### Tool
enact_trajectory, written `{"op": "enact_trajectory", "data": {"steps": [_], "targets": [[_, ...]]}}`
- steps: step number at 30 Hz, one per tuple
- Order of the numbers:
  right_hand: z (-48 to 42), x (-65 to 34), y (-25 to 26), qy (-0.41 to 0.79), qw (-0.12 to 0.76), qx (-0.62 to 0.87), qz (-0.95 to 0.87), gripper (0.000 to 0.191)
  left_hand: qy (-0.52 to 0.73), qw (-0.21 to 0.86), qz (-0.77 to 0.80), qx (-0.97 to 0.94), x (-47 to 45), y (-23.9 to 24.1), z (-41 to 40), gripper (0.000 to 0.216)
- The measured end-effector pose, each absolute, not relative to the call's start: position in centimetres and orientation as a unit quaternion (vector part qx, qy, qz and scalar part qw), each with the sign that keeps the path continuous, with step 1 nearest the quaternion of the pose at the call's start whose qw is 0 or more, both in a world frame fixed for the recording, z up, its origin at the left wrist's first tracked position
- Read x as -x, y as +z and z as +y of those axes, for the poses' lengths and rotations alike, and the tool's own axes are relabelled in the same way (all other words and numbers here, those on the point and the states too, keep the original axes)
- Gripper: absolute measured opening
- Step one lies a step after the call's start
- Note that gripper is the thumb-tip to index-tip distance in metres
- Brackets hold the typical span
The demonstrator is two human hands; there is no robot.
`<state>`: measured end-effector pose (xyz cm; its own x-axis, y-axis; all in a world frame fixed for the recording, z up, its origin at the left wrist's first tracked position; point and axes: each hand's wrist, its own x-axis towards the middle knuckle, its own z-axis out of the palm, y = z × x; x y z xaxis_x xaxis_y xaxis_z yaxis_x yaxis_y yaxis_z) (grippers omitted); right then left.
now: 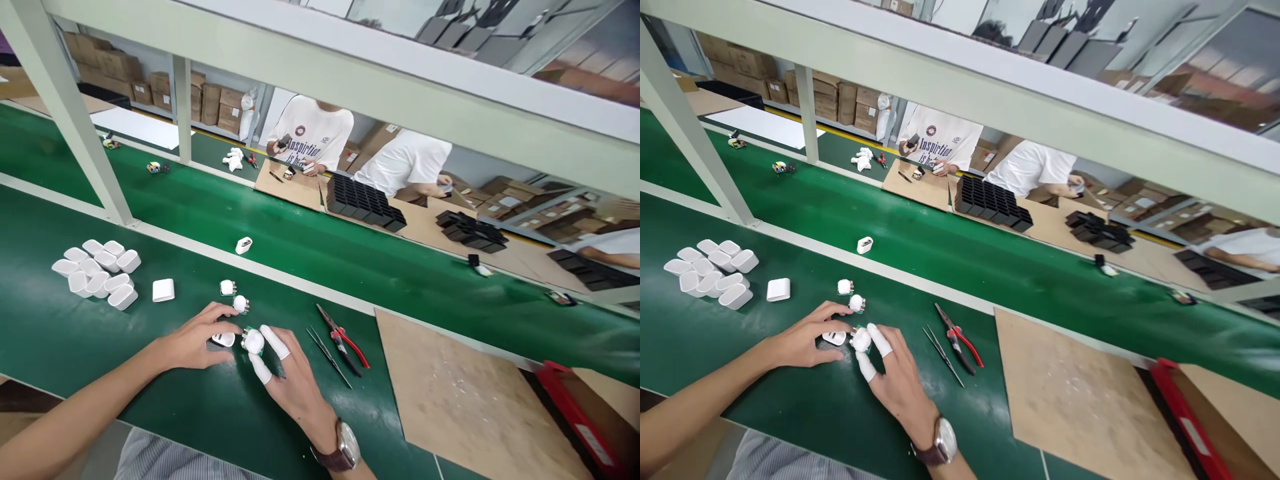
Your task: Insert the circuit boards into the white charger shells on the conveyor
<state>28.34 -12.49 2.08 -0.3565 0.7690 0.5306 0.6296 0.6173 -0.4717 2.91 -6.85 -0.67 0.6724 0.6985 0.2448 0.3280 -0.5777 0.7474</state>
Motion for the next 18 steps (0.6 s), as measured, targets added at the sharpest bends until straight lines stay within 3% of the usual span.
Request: {"op": "enact_trajectory", "data": {"steps": [4, 9, 12, 14, 18], "targets": [[-12.6, -28.6, 2.5, 0.078, 0.367, 0.412, -0.831, 0.066, 0.291, 0.333, 0.339, -0.831, -3.7, -1.8, -7.5, 0.015], [-12.9, -28.7, 2.9, 0.077, 0.362, 0.397, -0.84, 0.069, 0.335, 0.269, 0.419, -0.799, -4.0, -2.3, -7.9, 0.049], [-12.8, -28.6, 3.1, 0.08, 0.359, 0.398, -0.841, 0.068, 0.339, 0.219, 0.442, -0.801, -3.7, -2.3, -7.7, 0.038], [-12.7, -28.5, 3.1, 0.082, 0.359, 0.399, -0.84, 0.067, 0.334, 0.241, 0.414, -0.812, -3.7, -2.2, -7.8, 0.031], [-12.4, -28.2, 2.8, 0.097, 0.345, 0.397, -0.845, 0.066, 0.32, 0.341, 0.383, -0.796, -4.3, -1.8, -8.5, 0.064]]}}
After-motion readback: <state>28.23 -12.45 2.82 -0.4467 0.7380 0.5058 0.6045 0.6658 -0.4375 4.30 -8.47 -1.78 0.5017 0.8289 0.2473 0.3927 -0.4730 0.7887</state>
